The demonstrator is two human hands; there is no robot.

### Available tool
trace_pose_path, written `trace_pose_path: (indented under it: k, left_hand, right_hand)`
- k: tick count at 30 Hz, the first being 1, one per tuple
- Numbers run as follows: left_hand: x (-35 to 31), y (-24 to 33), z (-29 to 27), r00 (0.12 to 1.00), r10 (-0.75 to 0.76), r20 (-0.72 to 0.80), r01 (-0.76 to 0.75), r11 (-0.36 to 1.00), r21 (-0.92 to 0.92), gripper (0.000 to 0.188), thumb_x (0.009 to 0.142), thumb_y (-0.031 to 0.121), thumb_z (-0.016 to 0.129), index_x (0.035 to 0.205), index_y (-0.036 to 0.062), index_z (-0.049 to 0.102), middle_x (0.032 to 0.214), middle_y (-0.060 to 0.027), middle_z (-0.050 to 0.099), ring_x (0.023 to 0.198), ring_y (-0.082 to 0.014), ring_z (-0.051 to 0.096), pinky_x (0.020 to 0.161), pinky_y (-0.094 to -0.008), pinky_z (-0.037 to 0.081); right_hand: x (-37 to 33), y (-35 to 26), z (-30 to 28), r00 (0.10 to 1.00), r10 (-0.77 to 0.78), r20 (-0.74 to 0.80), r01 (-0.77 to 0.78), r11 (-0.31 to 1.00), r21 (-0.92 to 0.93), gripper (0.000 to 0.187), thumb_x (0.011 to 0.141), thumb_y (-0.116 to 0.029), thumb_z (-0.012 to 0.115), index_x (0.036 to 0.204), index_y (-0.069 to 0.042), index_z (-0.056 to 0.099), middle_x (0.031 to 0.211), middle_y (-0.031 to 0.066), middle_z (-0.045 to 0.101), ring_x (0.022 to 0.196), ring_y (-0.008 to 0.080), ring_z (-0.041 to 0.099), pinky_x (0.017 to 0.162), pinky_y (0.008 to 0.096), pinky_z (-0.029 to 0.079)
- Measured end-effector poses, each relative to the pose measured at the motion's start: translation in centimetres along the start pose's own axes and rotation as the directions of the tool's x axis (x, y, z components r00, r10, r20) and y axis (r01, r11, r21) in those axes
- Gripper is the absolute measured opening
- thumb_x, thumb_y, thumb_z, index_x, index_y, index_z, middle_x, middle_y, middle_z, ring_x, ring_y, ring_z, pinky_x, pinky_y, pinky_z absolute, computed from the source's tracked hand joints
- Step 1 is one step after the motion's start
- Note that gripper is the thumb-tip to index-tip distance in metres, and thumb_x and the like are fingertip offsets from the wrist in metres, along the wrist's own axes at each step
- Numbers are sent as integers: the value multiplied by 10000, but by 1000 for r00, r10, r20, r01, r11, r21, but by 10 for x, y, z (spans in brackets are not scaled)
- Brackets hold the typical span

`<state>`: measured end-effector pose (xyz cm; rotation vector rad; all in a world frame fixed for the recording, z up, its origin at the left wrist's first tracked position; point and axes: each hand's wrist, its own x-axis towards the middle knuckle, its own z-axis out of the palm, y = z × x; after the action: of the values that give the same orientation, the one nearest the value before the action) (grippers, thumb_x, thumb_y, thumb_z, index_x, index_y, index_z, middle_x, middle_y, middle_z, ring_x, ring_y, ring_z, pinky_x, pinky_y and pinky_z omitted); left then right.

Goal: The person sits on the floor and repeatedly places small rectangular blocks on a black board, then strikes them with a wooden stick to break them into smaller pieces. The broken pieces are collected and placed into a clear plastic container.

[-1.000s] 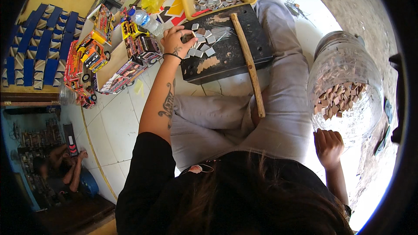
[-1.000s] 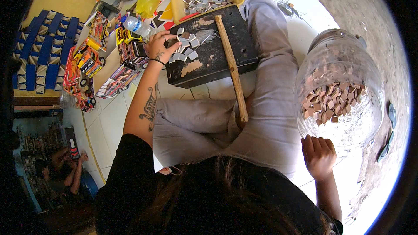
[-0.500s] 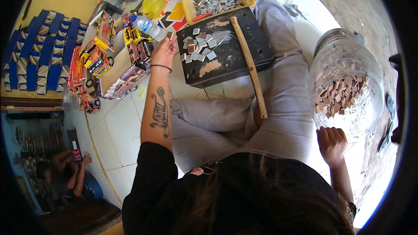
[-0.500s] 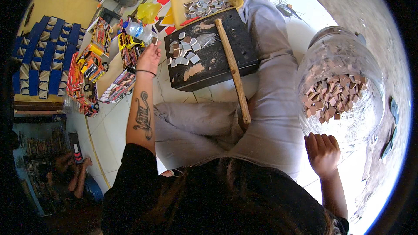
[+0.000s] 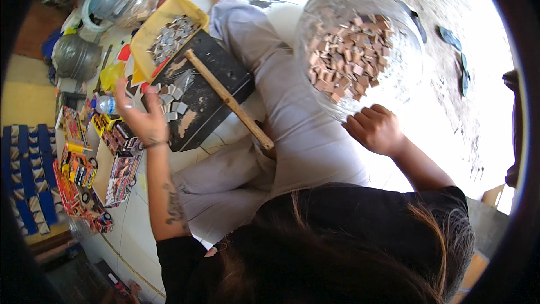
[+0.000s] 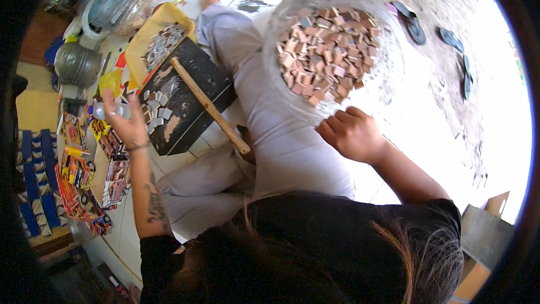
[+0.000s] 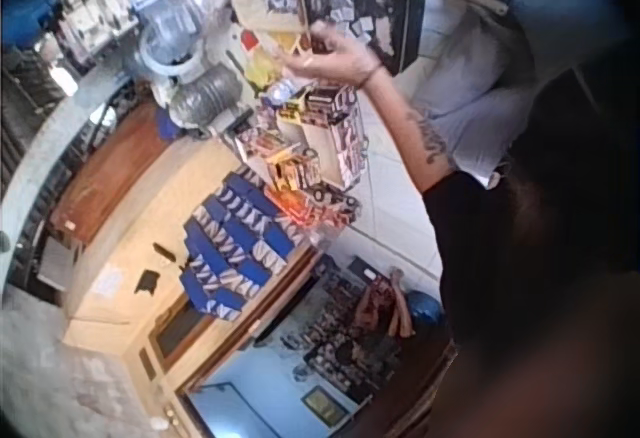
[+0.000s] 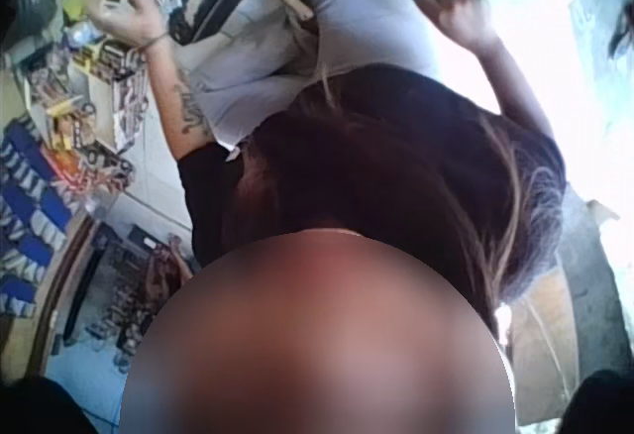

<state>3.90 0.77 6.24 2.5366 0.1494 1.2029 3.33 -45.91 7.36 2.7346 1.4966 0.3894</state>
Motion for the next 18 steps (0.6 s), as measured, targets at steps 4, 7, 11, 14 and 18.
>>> trace_pose_path:
  k: [4, 7, 11, 14, 18]
  left_hand:
    - [-31, 140, 19, 671, 612, 419, -389, 771, -504, 652, 742, 228, 709, 1319, 72, 450, 1310, -80, 510, 1228, -266, 454, 1034, -422, 343]
    - [-56, 210, 44, 553, 813, 184, -777, 582, -239, 266, 847, 232, 555, 1081, 117, 612, 1088, -50, 601, 1101, -230, 516, 1038, -422, 333]
    - [-58, 225, 64, 559, 796, 233, -738, 606, -297, 189, 790, 268, 641, 880, 103, 622, 888, -31, 562, 928, -210, 529, 933, -381, 376]
    - [-54, 226, 71, 593, 789, 162, -715, 608, -345, 173, 752, 238, 659, 724, 93, 569, 747, -19, 496, 781, -198, 502, 799, -340, 383]
    - [-48, 227, 74, 593, 794, 136, -713, 596, -369, 179, 739, 251, 679, 723, 108, 573, 761, -21, 499, 807, -198, 504, 804, -349, 374]
  right_hand:
    - [4, 5, -4, 997, -60, -47, 59, 998, -17, 207, 831, -230, 634, 694, -112, 533, 590, 6, 497, 568, 153, 543, 568, 283, 455]
    - [9, 6, -15, 999, -27, 18, 26, 998, 57, 214, 837, -238, 621, 695, -102, 537, 628, 26, 535, 620, 187, 563, 611, 315, 472]
    - [18, 10, -36, 978, 163, 131, -188, 958, 214, 187, 862, -236, 590, 773, -72, 613, 729, 82, 624, 726, 253, 613, 704, 365, 508]
    - [41, 35, -45, 955, 227, 189, -276, 912, 303, 165, 826, -153, 633, 942, -37, 657, 871, 132, 633, 840, 292, 626, 736, 392, 518]
    - [102, 78, -39, 822, 385, 420, -356, 923, -148, 203, 810, -100, 616, 1002, -52, 665, 973, 136, 657, 954, 292, 627, 783, 389, 531]
